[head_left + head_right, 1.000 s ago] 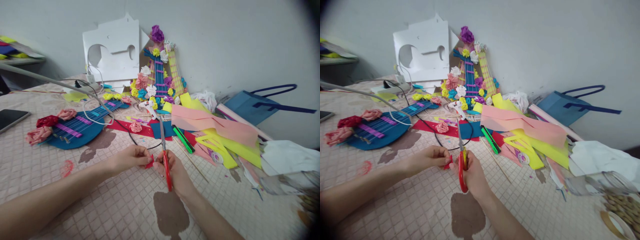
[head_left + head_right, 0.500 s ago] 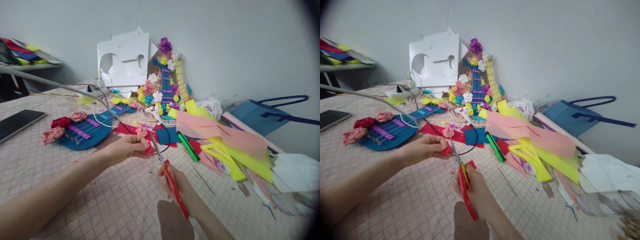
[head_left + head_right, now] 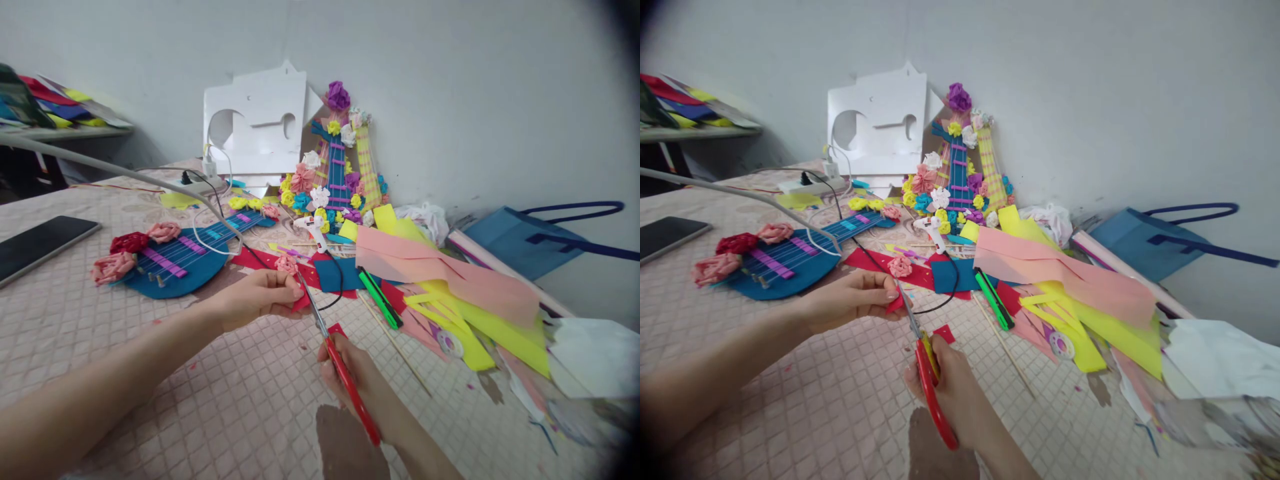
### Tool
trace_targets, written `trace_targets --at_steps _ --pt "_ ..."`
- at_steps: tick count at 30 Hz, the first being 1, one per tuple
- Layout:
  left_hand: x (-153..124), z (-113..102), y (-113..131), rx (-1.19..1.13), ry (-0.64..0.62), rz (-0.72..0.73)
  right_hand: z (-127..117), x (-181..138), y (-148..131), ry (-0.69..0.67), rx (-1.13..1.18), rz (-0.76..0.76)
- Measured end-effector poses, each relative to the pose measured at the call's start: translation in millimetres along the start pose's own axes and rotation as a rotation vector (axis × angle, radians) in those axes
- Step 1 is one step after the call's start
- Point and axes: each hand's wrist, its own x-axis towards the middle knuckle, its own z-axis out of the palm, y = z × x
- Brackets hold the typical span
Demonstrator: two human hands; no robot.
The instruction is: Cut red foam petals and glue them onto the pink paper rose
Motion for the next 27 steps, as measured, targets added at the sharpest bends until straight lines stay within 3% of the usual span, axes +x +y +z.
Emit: trace_targets --at_steps 8,27 --pt "0.0 -0.9 -1.6 -0.011 -0.001 -0.004 1.0 1.5 -1.8 0.019 -0.045 0.022" --pt "-1.4 0.5 0.8 0.004 0.007 -0.009 6.3 5.1 9.3 0.077 0.130 0.046"
